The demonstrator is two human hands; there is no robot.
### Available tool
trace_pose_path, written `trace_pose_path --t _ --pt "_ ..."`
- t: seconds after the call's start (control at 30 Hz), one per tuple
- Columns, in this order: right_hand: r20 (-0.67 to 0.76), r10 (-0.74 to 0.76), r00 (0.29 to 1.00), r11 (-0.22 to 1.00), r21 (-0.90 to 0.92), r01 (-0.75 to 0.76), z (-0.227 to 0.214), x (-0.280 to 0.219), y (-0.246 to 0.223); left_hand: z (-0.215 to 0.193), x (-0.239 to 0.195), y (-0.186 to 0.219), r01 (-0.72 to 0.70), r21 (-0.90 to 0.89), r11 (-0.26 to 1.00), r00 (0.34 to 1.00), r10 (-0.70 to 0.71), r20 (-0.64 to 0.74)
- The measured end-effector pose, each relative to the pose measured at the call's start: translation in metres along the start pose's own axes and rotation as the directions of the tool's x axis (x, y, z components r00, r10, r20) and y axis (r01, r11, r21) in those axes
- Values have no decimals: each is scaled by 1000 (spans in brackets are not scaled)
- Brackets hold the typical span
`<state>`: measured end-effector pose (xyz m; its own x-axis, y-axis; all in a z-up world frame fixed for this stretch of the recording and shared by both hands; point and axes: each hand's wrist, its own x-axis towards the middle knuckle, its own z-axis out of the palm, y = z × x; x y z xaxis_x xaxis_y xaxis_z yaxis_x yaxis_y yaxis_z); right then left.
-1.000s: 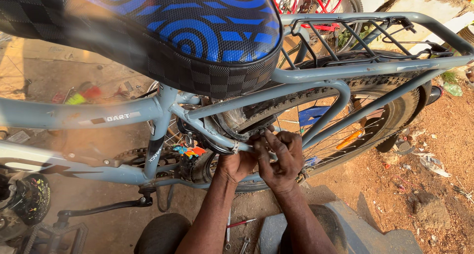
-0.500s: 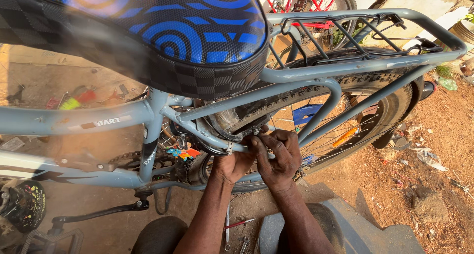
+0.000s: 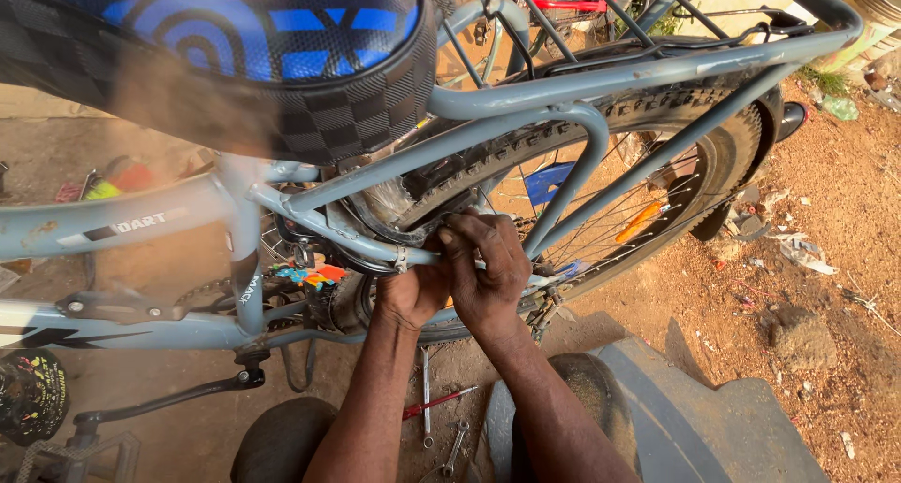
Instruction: The person is repairing a bicycle by adjusting the rear wheel and brake assembly. They use a wrench to tighten bolts and a screwdriver to adjust the brake cable tension. The person rotates the pedal to check the wheel's movement.
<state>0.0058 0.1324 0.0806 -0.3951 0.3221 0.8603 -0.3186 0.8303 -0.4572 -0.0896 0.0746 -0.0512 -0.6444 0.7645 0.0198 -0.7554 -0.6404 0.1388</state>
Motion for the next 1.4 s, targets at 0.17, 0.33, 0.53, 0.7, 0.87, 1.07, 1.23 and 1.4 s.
trace_pose_path --t 0.17,0.33,0.53,0.7,0.87,1.07,1.23,1.4 --pt "56 118 991 993 -18 -117 -6 -2 -3 -4 -1 1 80 -42 996 978 -70 198" --pt "70 83 994 995 -70 -78 -6 -3 -4 7 -4 0 124 -75 989 956 -99 276" --pt "63 113 992 990 -91 -107 -2 -4 -6 15 -6 -1 67 -39 997 954 -52 295" --pt "85 197 977 973 -140 -184 -4 -2 -11 10 -5 -2 42 -43 998 947 -26 321" --pt "149 275 950 928 -298 -222 -8 5 -19 1 -1 -3 28 -88 996 932 5 362" --pt "175 254 951 892 -423 -160 -4 8 -18 -2 -1 -3 20 -125 992 975 9 224" --pt "199 223 954 945 -285 -161 -9 8 -6 8 0 -1 13 -99 995 988 3 152" --pt "155 306 939 939 114 -325 -21 -105 47 -23 5 -3 63 46 997 956 -73 284"
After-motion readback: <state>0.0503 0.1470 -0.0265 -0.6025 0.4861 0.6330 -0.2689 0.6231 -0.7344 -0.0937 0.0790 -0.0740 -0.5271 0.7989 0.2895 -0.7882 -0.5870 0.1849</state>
